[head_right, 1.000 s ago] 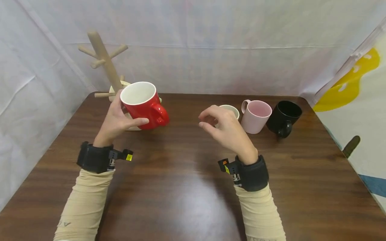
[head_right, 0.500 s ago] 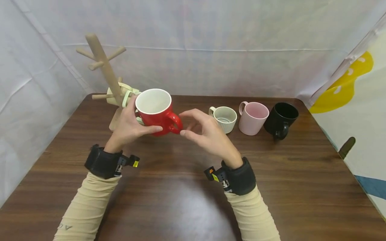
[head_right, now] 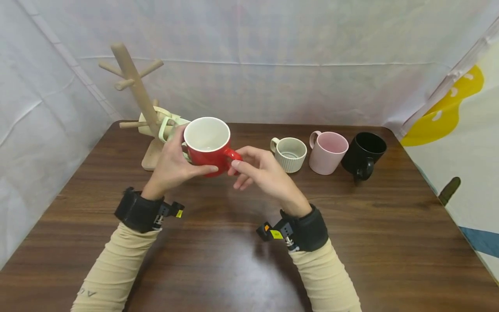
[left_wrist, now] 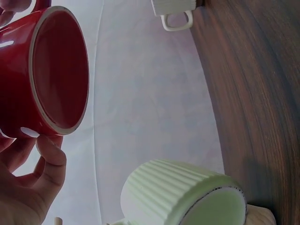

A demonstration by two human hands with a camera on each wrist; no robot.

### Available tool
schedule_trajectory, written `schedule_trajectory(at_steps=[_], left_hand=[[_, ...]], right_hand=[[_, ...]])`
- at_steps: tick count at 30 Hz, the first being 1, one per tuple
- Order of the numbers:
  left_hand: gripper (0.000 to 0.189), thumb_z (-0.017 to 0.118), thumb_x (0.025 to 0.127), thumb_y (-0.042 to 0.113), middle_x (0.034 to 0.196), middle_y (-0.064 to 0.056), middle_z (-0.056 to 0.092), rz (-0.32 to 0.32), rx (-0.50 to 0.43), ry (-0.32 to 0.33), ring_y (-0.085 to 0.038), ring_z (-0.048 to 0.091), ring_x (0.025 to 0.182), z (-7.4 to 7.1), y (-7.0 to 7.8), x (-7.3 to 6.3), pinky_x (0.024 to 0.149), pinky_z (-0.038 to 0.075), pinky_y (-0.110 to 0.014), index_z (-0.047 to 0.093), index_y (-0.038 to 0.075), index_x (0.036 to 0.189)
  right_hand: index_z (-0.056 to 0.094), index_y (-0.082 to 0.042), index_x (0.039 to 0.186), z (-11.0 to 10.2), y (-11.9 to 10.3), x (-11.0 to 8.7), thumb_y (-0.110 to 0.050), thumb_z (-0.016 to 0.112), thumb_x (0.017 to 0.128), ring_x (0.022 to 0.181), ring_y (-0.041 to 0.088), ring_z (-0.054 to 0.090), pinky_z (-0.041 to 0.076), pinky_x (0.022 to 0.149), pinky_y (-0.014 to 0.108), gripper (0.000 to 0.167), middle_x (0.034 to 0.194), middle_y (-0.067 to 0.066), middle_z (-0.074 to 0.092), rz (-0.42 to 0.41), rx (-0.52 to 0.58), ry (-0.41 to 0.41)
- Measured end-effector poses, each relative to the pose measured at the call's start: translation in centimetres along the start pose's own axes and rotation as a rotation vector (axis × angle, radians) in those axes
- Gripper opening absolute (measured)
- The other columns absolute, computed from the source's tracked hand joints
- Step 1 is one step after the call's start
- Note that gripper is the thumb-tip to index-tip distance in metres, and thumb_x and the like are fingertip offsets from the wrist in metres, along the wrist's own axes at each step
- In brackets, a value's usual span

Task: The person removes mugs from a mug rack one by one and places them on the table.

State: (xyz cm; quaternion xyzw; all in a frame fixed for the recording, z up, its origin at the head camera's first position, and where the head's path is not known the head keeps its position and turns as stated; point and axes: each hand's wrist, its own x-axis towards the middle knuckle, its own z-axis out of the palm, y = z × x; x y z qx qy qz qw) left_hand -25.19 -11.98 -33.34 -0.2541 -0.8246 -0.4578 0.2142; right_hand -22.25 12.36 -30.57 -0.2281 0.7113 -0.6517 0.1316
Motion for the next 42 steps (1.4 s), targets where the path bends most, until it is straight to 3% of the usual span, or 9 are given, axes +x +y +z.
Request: schedule_trajectory(at_steps=[4, 14, 22, 27, 32, 36, 42], left_hand=[[0.100, 0.100, 0.061, 0.024, 0.132, -0.016, 0.059, 0.007, 0.036, -0.005, -0.028, 0.057, 0.118, 0.2, -0.1, 0.1, 0.097, 0.048, -0.046, 0.046, -0.004, 0.140], [0.100, 0.100, 0.061, 0.022, 0.132, -0.017, 0.058, 0.000, 0.027, -0.019, -0.028, 0.055, 0.120, 0.5, -0.4, 0.1, 0.099, 0.047, -0.047, 0.046, -0.004, 0.141], [0.097, 0.098, 0.065, 0.019, 0.134, -0.015, 0.055, -0.029, -0.023, -0.038, -0.026, 0.053, 0.121, 0.8, -0.4, 0.2, 0.098, 0.047, -0.044, 0.044, -0.003, 0.142], [0.095, 0.095, 0.070, 0.013, 0.134, -0.015, 0.053, -0.044, -0.103, -0.048, -0.024, 0.052, 0.117, 0.6, -0.4, 0.0, 0.090, 0.052, -0.046, 0.041, -0.003, 0.146], [0.081, 0.086, 0.079, 0.009, 0.130, -0.017, 0.055, -0.011, -0.172, -0.068, -0.027, 0.052, 0.110, 0.2, -0.6, 0.1, 0.079, 0.051, -0.045, 0.041, -0.004, 0.146], [0.070, 0.077, 0.085, 0.007, 0.133, -0.018, 0.057, 0.010, -0.213, -0.059, -0.030, 0.053, 0.112, -0.2, -0.9, 0.1, 0.079, 0.047, -0.044, 0.043, -0.004, 0.144], [0.048, 0.074, 0.089, 0.002, 0.124, -0.021, 0.063, 0.037, -0.179, -0.017, -0.031, 0.058, 0.102, -0.6, -0.9, 0.2, 0.078, 0.048, -0.044, 0.054, -0.007, 0.132]], right_hand=[[0.055, 0.012, 0.112, 0.3, 0.2, 0.2, -0.004, 0.051, 0.103, 0.070, 0.017, 0.064, 0.057, 0.071, 0.031, 0.018, 0.088, 0.011, 0.062, 0.058, 0.022, 0.030], [0.052, 0.001, 0.095, 0.8, 0.2, 0.4, -0.005, 0.047, 0.106, 0.069, 0.013, 0.052, 0.048, 0.067, 0.025, 0.013, 0.084, 0.007, 0.054, 0.098, 0.021, 0.107], [0.051, 0.003, 0.096, 1.1, 0.0, 0.3, -0.005, 0.045, 0.107, 0.068, 0.013, 0.049, 0.054, 0.073, 0.028, 0.014, 0.083, 0.007, 0.052, 0.088, 0.029, 0.177], [0.051, 0.004, 0.098, 0.9, -0.1, 0.3, -0.004, 0.045, 0.107, 0.070, 0.016, 0.048, 0.055, 0.075, 0.029, 0.013, 0.083, 0.009, 0.051, 0.063, 0.053, 0.198], [0.050, 0.005, 0.097, 0.5, -0.4, 0.2, -0.002, 0.044, 0.106, 0.068, 0.016, 0.045, 0.055, 0.075, 0.029, 0.014, 0.083, 0.009, 0.050, 0.017, 0.070, 0.235], [0.049, 0.003, 0.094, 0.1, -0.6, 0.0, -0.002, 0.043, 0.107, 0.068, 0.016, 0.041, 0.055, 0.075, 0.028, 0.015, 0.084, 0.008, 0.048, -0.009, 0.110, 0.266], [0.050, 0.001, 0.093, -0.3, -0.6, -0.2, -0.002, 0.044, 0.107, 0.066, 0.016, 0.039, 0.054, 0.074, 0.026, 0.015, 0.083, 0.005, 0.049, -0.019, 0.140, 0.305]])
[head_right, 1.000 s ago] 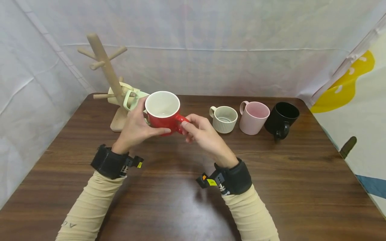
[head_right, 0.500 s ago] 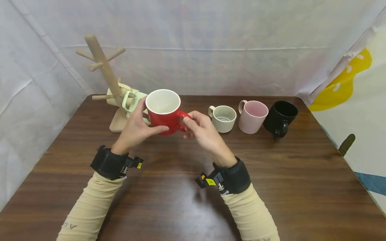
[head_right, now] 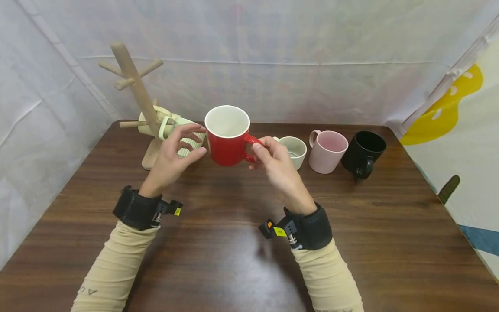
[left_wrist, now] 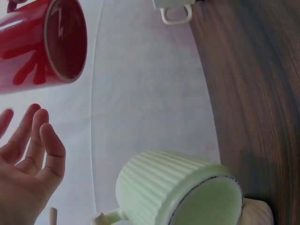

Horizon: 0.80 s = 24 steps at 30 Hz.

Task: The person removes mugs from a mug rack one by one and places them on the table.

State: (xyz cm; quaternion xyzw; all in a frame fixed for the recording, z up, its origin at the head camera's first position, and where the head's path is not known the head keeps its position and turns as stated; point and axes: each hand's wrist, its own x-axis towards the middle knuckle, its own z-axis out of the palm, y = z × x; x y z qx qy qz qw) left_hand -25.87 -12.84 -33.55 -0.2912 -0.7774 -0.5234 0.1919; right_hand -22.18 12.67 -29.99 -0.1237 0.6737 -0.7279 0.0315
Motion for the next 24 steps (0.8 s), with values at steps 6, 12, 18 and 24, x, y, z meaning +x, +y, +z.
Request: schedule_trajectory(at_steps=[6, 12, 18, 24], left_hand=[[0.020, 0.075, 0.087, -0.003, 0.102, -0.018, 0.070, 0.110, 0.106, 0.016, -0.034, 0.060, 0.095, -0.4, -0.3, 0.2, 0.078, 0.045, -0.039, 0.070, -0.005, 0.106], [0.011, 0.075, 0.088, -0.001, 0.097, -0.011, 0.072, 0.129, 0.188, -0.028, -0.026, 0.061, 0.093, -1.0, -0.3, 0.3, 0.079, 0.042, -0.038, 0.074, -0.002, 0.099], [0.008, 0.074, 0.090, 0.002, 0.095, -0.010, 0.072, 0.120, 0.256, -0.108, -0.025, 0.063, 0.090, -1.4, -0.1, 0.2, 0.077, 0.044, -0.040, 0.075, 0.000, 0.098], [0.006, 0.073, 0.093, 0.007, 0.092, -0.009, 0.070, 0.110, 0.363, -0.196, -0.026, 0.064, 0.086, -1.6, -0.1, 0.0, 0.077, 0.048, -0.040, 0.073, 0.003, 0.097]], right_hand=[[0.052, 0.000, 0.094, -0.5, -0.3, -0.1, -0.003, 0.046, 0.107, 0.064, 0.014, 0.041, 0.054, 0.074, 0.026, 0.015, 0.082, 0.005, 0.050, 0.004, 0.005, 0.021], [0.052, 0.003, 0.097, -1.4, -0.8, -0.2, -0.006, 0.047, 0.107, 0.072, 0.015, 0.051, 0.054, 0.076, 0.026, 0.014, 0.085, 0.005, 0.051, -0.016, -0.007, 0.062], [0.053, 0.000, 0.096, -2.5, -1.2, -0.4, -0.007, 0.048, 0.107, 0.069, 0.015, 0.045, 0.055, 0.077, 0.026, 0.014, 0.082, 0.005, 0.051, -0.040, 0.017, 0.103], [0.056, -0.001, 0.097, -3.7, -1.8, -0.7, -0.012, 0.054, 0.106, 0.069, 0.016, 0.042, 0.055, 0.078, 0.026, 0.014, 0.085, 0.005, 0.052, -0.047, 0.065, 0.141]])
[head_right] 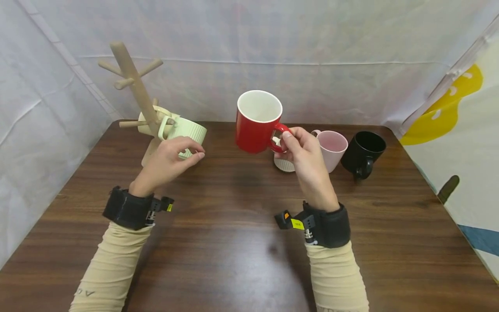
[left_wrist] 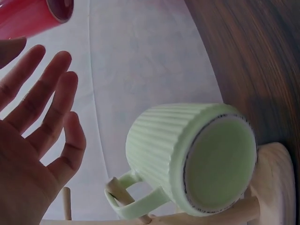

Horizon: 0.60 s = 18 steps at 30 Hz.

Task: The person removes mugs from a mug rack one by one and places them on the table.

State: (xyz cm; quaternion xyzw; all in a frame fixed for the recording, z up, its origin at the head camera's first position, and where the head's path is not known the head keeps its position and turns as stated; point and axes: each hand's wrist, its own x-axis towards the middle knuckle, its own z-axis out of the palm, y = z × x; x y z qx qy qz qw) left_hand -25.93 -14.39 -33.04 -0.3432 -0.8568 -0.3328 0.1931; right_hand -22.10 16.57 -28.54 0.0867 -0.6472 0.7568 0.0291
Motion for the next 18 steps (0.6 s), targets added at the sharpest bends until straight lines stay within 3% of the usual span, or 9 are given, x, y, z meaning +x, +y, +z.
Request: schedule_trajectory(at_steps=[7, 13, 18], left_hand=[[0.006, 0.072, 0.094, 0.010, 0.091, -0.007, 0.071, -0.025, 0.062, -0.073, -0.023, 0.065, 0.085, -0.1, -0.1, -0.1, 0.076, 0.051, -0.040, 0.073, 0.005, 0.097], [0.007, 0.071, 0.095, 0.012, 0.093, -0.007, 0.072, -0.037, 0.080, -0.107, -0.026, 0.066, 0.088, -0.1, 0.0, -0.1, 0.077, 0.052, -0.040, 0.074, 0.005, 0.098], [0.008, 0.071, 0.096, 0.013, 0.094, -0.007, 0.072, -0.044, 0.090, -0.124, -0.027, 0.067, 0.090, 0.0, 0.1, 0.0, 0.078, 0.052, -0.041, 0.073, 0.005, 0.098]], right_hand=[[0.059, 0.000, 0.097, -1.5, -0.4, 0.0, -0.015, 0.059, 0.104, 0.069, 0.017, 0.048, 0.054, 0.070, 0.022, 0.017, 0.085, 0.007, 0.054, -0.016, 0.050, 0.086], [0.057, 0.004, 0.101, -2.5, -0.7, -0.1, -0.014, 0.058, 0.104, 0.082, 0.022, 0.051, 0.055, 0.076, 0.023, 0.018, 0.089, 0.010, 0.056, -0.055, 0.051, 0.130], [0.060, 0.002, 0.099, -3.4, -1.0, -0.2, -0.014, 0.059, 0.103, 0.082, 0.022, 0.054, 0.056, 0.076, 0.024, 0.016, 0.088, 0.011, 0.054, -0.096, 0.060, 0.171]])
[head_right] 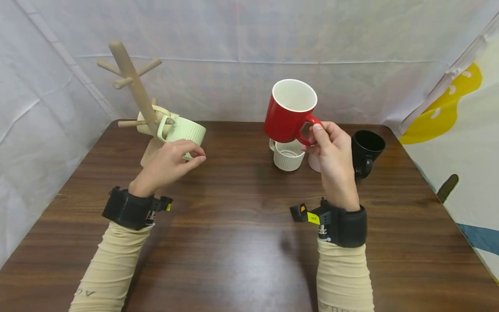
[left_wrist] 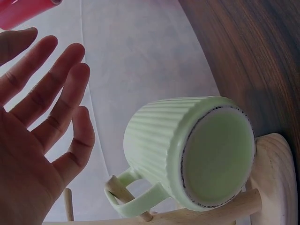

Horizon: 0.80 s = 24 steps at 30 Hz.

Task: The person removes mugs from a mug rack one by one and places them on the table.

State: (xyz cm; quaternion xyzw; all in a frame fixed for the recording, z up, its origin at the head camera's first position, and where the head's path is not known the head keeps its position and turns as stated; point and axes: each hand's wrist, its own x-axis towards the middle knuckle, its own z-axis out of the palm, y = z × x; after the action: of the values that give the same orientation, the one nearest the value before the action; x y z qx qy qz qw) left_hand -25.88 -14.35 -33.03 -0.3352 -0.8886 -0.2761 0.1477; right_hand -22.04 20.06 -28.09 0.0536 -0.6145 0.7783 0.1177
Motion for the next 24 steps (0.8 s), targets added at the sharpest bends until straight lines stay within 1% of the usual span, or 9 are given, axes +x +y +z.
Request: schedule_trajectory(at_steps=[6, 9, 11, 14, 17, 20, 24], left_hand=[[0.009, 0.070, 0.096, 0.015, 0.094, -0.006, 0.072, -0.015, 0.010, -0.012, -0.023, 0.066, 0.089, 0.0, 0.0, 0.0, 0.076, 0.052, -0.040, 0.074, 0.007, 0.099], [0.009, 0.069, 0.097, 0.015, 0.093, -0.006, 0.072, -0.020, 0.013, -0.020, -0.022, 0.066, 0.088, 0.0, 0.0, 0.0, 0.076, 0.052, -0.040, 0.074, 0.007, 0.099], [0.010, 0.069, 0.097, 0.015, 0.093, -0.005, 0.072, -0.023, 0.013, -0.022, -0.022, 0.066, 0.087, 0.0, 0.0, 0.0, 0.075, 0.052, -0.040, 0.074, 0.007, 0.099], [0.010, 0.069, 0.097, 0.015, 0.092, -0.005, 0.071, -0.026, 0.010, -0.024, -0.022, 0.066, 0.087, 0.0, 0.0, 0.0, 0.075, 0.052, -0.040, 0.074, 0.007, 0.099], [0.010, 0.069, 0.097, 0.015, 0.093, -0.005, 0.071, -0.026, 0.010, -0.023, -0.022, 0.066, 0.087, 0.1, 0.0, 0.0, 0.075, 0.052, -0.040, 0.074, 0.007, 0.099], [0.010, 0.069, 0.098, 0.015, 0.092, -0.005, 0.071, -0.020, 0.006, -0.023, -0.022, 0.066, 0.087, 0.1, 0.0, 0.0, 0.075, 0.051, -0.040, 0.074, 0.007, 0.099], [0.010, 0.068, 0.098, 0.014, 0.092, -0.006, 0.071, -0.011, -0.002, -0.024, -0.025, 0.066, 0.086, 0.0, -0.1, 0.0, 0.075, 0.051, -0.040, 0.074, 0.006, 0.099]], right_hand=[[0.063, 0.003, 0.096, -1.0, -0.4, 0.0, -0.012, 0.062, 0.102, 0.077, 0.021, 0.056, 0.057, 0.075, 0.024, 0.016, 0.086, 0.011, 0.054, -0.053, 0.044, 0.073], [0.063, 0.003, 0.094, -1.3, -0.5, 0.1, -0.011, 0.062, 0.101, 0.072, 0.020, 0.054, 0.056, 0.073, 0.024, 0.015, 0.085, 0.011, 0.054, -0.080, 0.068, 0.119], [0.063, 0.004, 0.092, -1.4, -0.5, 0.2, -0.009, 0.063, 0.100, 0.069, 0.019, 0.050, 0.056, 0.070, 0.023, 0.015, 0.084, 0.012, 0.054, -0.093, 0.098, 0.152], [0.062, 0.004, 0.091, -1.6, -0.6, 0.4, -0.007, 0.062, 0.100, 0.067, 0.019, 0.046, 0.055, 0.066, 0.023, 0.014, 0.083, 0.012, 0.054, -0.100, 0.135, 0.201], [0.062, 0.005, 0.092, -2.0, -0.7, 0.4, -0.007, 0.063, 0.100, 0.067, 0.019, 0.045, 0.055, 0.066, 0.024, 0.014, 0.083, 0.012, 0.054, -0.099, 0.150, 0.246], [0.061, 0.005, 0.095, -2.4, -0.9, 0.3, -0.008, 0.065, 0.099, 0.068, 0.020, 0.044, 0.055, 0.066, 0.024, 0.015, 0.085, 0.013, 0.053, -0.100, 0.160, 0.273], [0.060, 0.007, 0.097, -2.8, -1.1, 0.3, -0.009, 0.067, 0.098, 0.070, 0.022, 0.045, 0.056, 0.067, 0.026, 0.017, 0.087, 0.015, 0.052, -0.111, 0.215, 0.307]])
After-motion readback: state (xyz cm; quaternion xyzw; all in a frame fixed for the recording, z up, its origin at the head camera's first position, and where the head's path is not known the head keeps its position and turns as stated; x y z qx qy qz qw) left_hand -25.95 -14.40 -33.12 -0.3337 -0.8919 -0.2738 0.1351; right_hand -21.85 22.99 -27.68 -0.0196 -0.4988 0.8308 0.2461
